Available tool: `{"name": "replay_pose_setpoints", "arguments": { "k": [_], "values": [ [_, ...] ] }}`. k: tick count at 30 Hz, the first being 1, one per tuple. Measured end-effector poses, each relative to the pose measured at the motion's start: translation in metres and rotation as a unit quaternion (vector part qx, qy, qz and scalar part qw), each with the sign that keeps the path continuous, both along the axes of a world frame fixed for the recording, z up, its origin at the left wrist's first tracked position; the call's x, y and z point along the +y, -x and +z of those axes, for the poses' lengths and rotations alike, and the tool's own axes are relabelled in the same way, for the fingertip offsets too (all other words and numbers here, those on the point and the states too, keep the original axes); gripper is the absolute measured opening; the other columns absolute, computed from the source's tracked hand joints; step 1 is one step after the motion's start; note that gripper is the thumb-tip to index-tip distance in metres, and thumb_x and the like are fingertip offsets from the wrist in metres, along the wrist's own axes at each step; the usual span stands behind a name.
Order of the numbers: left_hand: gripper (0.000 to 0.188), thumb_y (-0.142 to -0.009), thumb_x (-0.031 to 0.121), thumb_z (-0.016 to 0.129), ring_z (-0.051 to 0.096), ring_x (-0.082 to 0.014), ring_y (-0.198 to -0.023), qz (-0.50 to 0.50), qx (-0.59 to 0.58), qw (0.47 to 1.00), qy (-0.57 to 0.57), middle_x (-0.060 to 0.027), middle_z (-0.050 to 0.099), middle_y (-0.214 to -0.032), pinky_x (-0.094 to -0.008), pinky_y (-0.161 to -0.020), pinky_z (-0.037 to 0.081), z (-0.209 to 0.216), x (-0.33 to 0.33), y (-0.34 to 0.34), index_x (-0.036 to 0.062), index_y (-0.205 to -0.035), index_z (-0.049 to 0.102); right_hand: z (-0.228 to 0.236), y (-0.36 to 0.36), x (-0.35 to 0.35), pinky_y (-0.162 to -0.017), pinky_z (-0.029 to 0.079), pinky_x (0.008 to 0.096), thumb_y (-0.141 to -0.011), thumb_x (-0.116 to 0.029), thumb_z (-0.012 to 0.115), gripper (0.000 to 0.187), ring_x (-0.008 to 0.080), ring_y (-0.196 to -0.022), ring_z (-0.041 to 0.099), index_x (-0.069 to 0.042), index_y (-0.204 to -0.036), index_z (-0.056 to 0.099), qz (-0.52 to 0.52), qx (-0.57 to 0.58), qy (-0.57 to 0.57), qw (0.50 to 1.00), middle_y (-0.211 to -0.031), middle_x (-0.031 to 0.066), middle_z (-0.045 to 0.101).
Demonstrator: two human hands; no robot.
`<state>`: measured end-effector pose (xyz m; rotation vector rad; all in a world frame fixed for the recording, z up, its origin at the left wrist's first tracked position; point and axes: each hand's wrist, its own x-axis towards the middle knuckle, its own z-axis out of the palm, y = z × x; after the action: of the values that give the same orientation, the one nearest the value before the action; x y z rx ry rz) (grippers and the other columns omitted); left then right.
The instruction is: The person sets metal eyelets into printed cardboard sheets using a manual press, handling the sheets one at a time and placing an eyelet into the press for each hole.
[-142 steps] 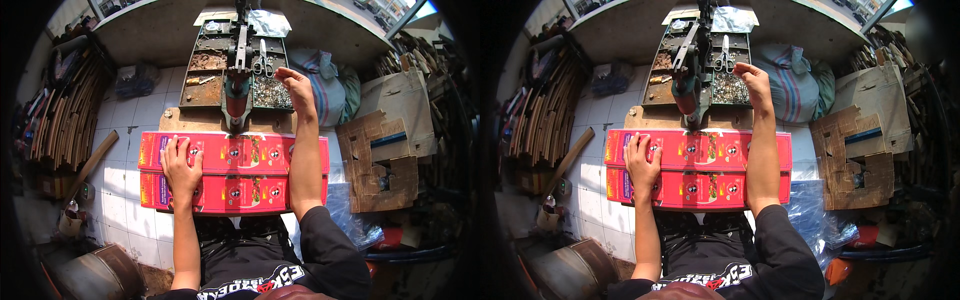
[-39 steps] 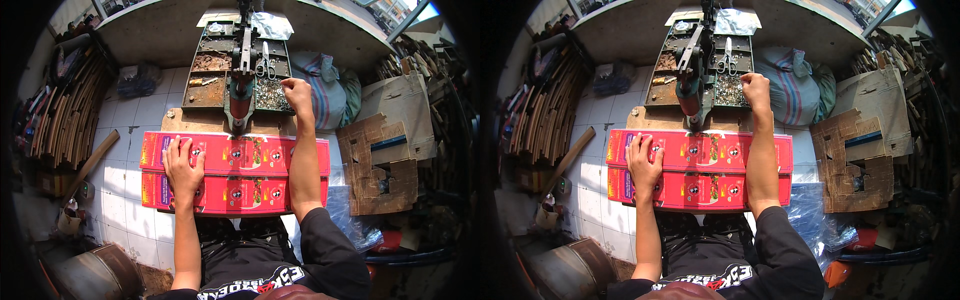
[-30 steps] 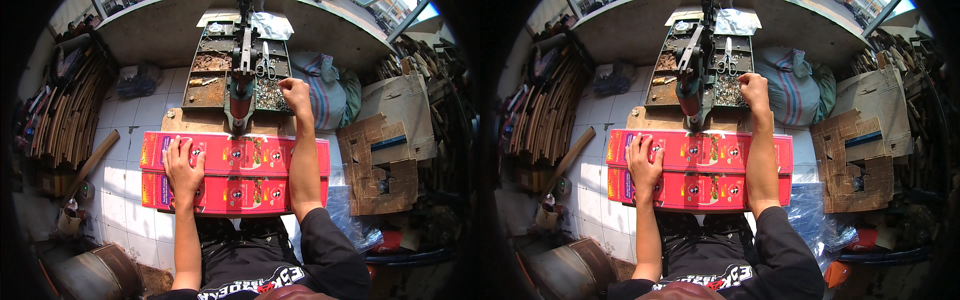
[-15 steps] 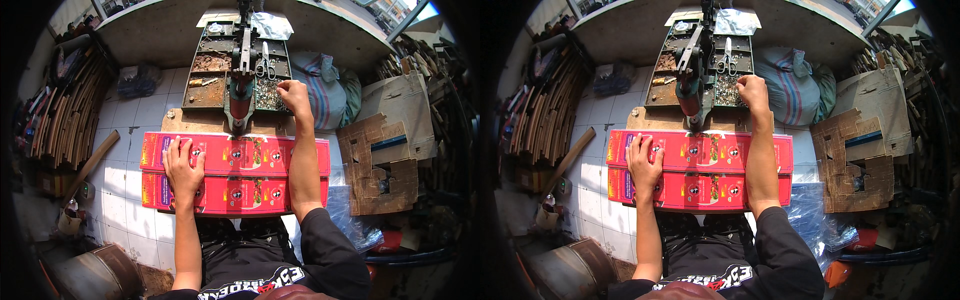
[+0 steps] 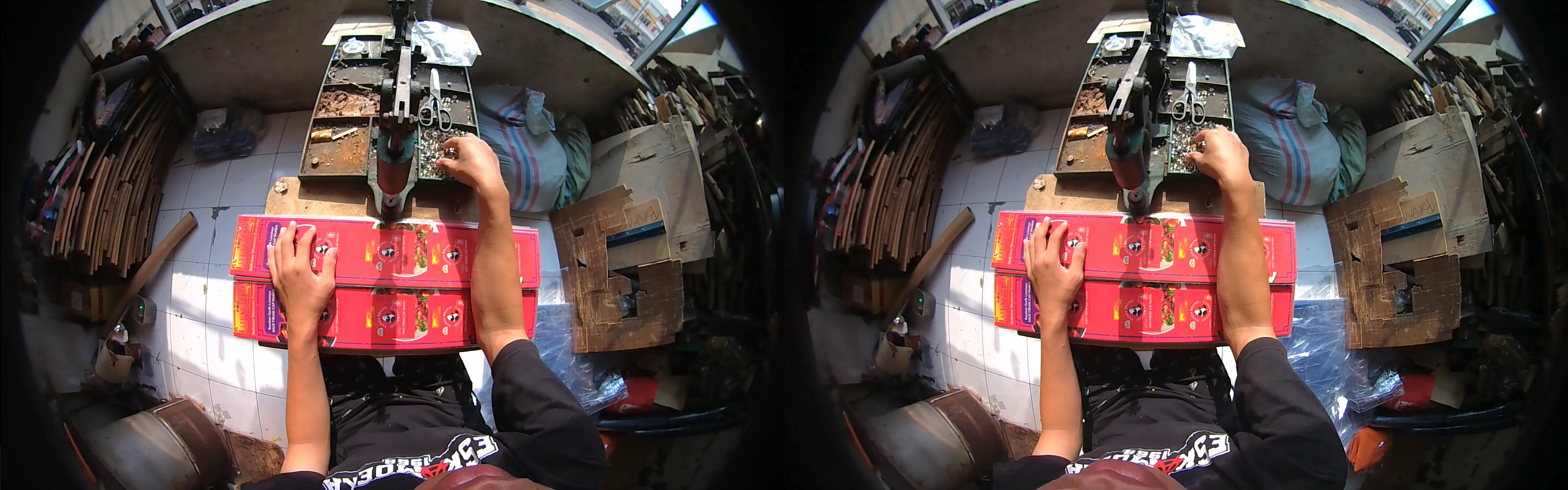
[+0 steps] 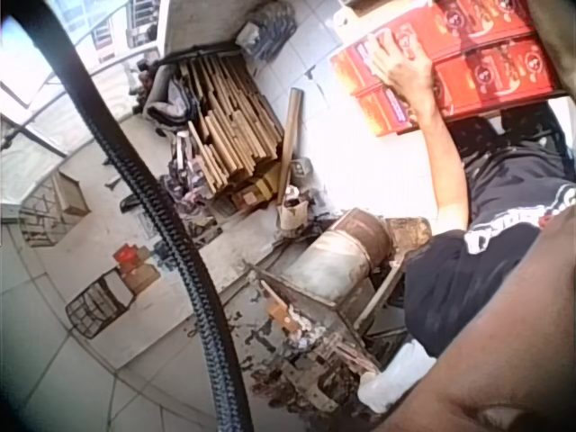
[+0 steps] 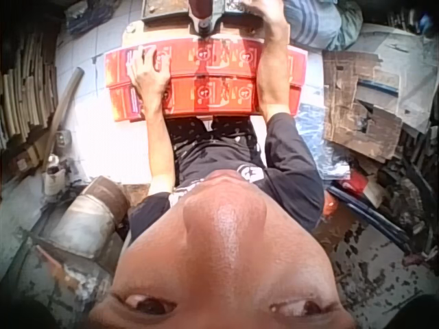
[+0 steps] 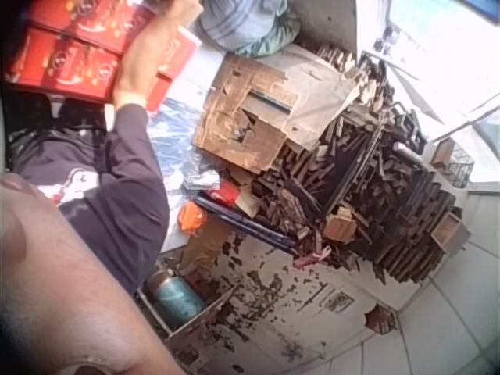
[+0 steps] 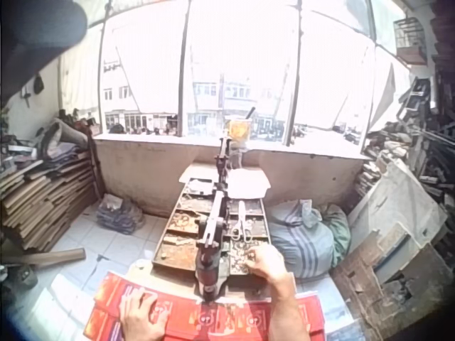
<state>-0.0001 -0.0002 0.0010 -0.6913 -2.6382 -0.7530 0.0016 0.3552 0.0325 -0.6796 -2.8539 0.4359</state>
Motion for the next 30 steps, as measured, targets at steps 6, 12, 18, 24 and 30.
{"name": "replay_pose_setpoints", "arguments": {
  "k": [6, 12, 18, 24, 30],
  "values": [
    [0.048, -0.082, 0.03, 0.074, 0.044, -0.0353, -0.134, 0.001, -0.013, 1.0, 0.0, -0.0178, 0.051, -0.14, -0.0521, -0.116, 0.026, -0.002, -0.001, 0.001, 0.0057, -0.123, 0.064, -0.011, 0.004, -0.001, -0.094, 0.05, 0.0423, -0.074, -0.033, 0.083, 0.039, 0.0339, -0.106, 0.063, -0.011, -0.105, 0.074, -0.003, 0.036, -0.014, 0.999, -0.11, 0.0162, 0.067],
    [0.048, -0.082, 0.03, 0.074, 0.045, -0.0354, -0.134, -0.003, -0.013, 1.0, -0.001, -0.0179, 0.051, -0.14, -0.0519, -0.116, 0.027, -0.002, 0.0, 0.001, 0.0059, -0.123, 0.064, -0.029, 0.011, 0.011, -0.094, 0.051, 0.0425, -0.078, -0.024, 0.079, 0.03, 0.035, -0.104, 0.064, -0.009, -0.103, 0.074, 0.01, 0.064, -0.002, 0.998, -0.105, 0.019, 0.068],
    [0.048, -0.082, 0.03, 0.074, 0.046, -0.0358, -0.132, -0.002, -0.011, 1.0, -0.002, -0.0182, 0.052, -0.139, -0.0514, -0.116, 0.027, -0.002, -0.002, 0.001, 0.006, -0.123, 0.064, -0.013, 0.012, 0.001, -0.093, 0.051, 0.0426, -0.076, -0.026, 0.081, 0.031, 0.035, -0.104, 0.064, -0.008, -0.101, 0.075, 0.005, 0.03, 0.039, 0.999, -0.103, 0.0199, 0.068],
    [0.048, -0.082, 0.03, 0.074, 0.046, -0.0364, -0.131, -0.004, -0.01, 1.0, -0.007, -0.0184, 0.052, -0.139, -0.0513, -0.115, 0.028, -0.002, -0.001, 0.001, 0.0058, -0.122, 0.064, -0.012, 0.007, -0.002, -0.091, 0.051, 0.0432, -0.072, -0.028, 0.084, 0.036, 0.036, -0.102, 0.065, -0.007, -0.1, 0.074, 0.016, 0.038, 0.018, 0.999, -0.103, 0.0207, 0.067],
    [0.046, -0.082, 0.028, 0.074, 0.049, -0.037, -0.127, -0.007, 0.006, 1.0, -0.009, -0.0185, 0.054, -0.137, -0.0497, -0.111, 0.032, -0.001, 0.0, 0.002, 0.0043, -0.12, 0.066, -0.023, 0.011, 0.002, -0.091, 0.052, 0.043, -0.076, -0.019, 0.079, 0.025, 0.0354, -0.101, 0.065, -0.007, -0.097, 0.074, -0.005, 0.073, 0.02, 0.997, -0.101, 0.0202, 0.067]
  ]
}}
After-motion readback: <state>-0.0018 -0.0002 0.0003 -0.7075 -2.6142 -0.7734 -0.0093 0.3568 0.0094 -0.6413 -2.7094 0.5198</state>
